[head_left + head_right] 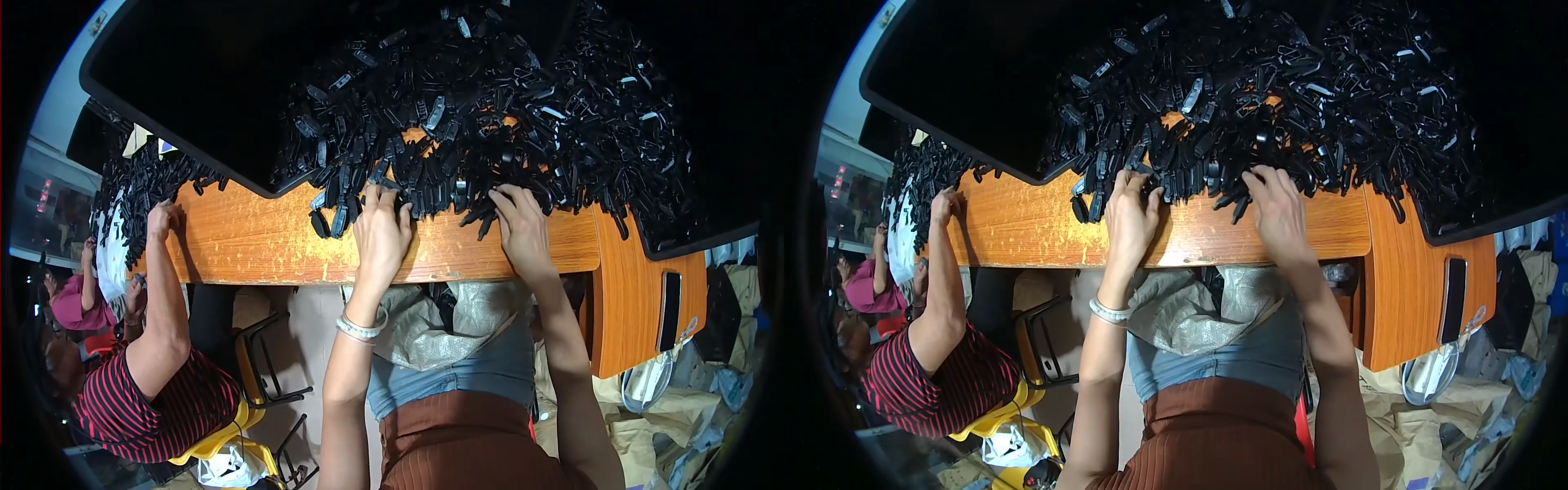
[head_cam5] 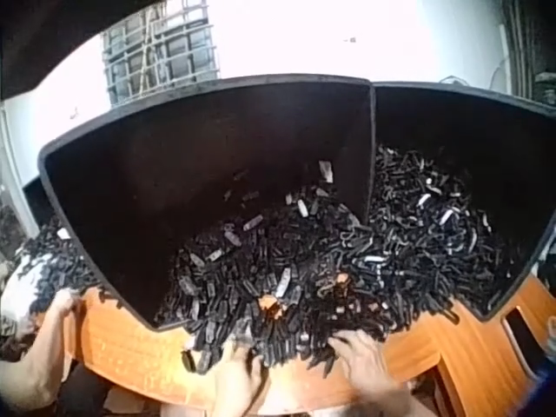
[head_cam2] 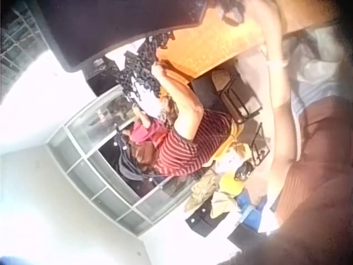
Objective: Sorting small black plastic components from a large pile on a table into a collection bag.
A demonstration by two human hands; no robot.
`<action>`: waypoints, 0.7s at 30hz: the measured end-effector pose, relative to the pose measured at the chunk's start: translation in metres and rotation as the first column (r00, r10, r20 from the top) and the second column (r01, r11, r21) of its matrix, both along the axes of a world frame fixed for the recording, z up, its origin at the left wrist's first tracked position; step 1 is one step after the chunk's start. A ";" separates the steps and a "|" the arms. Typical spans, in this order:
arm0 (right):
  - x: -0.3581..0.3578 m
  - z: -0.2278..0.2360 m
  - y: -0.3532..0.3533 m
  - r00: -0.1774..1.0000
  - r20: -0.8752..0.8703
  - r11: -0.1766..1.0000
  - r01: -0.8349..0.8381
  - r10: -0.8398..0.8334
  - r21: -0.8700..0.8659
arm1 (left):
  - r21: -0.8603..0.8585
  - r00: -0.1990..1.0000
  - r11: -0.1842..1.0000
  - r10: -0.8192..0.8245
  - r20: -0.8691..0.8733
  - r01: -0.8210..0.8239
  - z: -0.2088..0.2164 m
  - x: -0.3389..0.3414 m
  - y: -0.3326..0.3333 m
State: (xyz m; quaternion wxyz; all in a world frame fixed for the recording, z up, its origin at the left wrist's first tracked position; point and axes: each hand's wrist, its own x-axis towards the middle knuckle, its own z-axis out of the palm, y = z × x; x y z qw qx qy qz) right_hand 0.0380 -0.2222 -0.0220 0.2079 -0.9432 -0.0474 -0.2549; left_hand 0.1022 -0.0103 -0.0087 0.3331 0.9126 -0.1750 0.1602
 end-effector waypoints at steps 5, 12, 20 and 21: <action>-0.012 0.008 0.013 0.990 0.140 0.991 -0.025 0.007 0.128 | -0.342 1.000 0.940 0.011 0.024 -0.002 -0.002 -0.010 0.009; -0.030 0.026 0.024 0.985 -0.075 0.259 0.033 0.153 0.965 | -0.697 0.863 0.717 -0.361 -0.354 0.014 -0.002 -0.056 0.016; -0.064 0.042 0.057 0.864 -0.121 0.284 -0.027 0.489 0.958 | -0.959 0.547 0.164 -0.793 -0.267 -0.231 0.005 -0.086 0.010; -0.064 0.041 0.057 0.864 -0.120 0.284 -0.028 0.488 0.958 | -0.952 0.503 0.005 -0.848 -0.166 -0.306 0.005 -0.088 0.012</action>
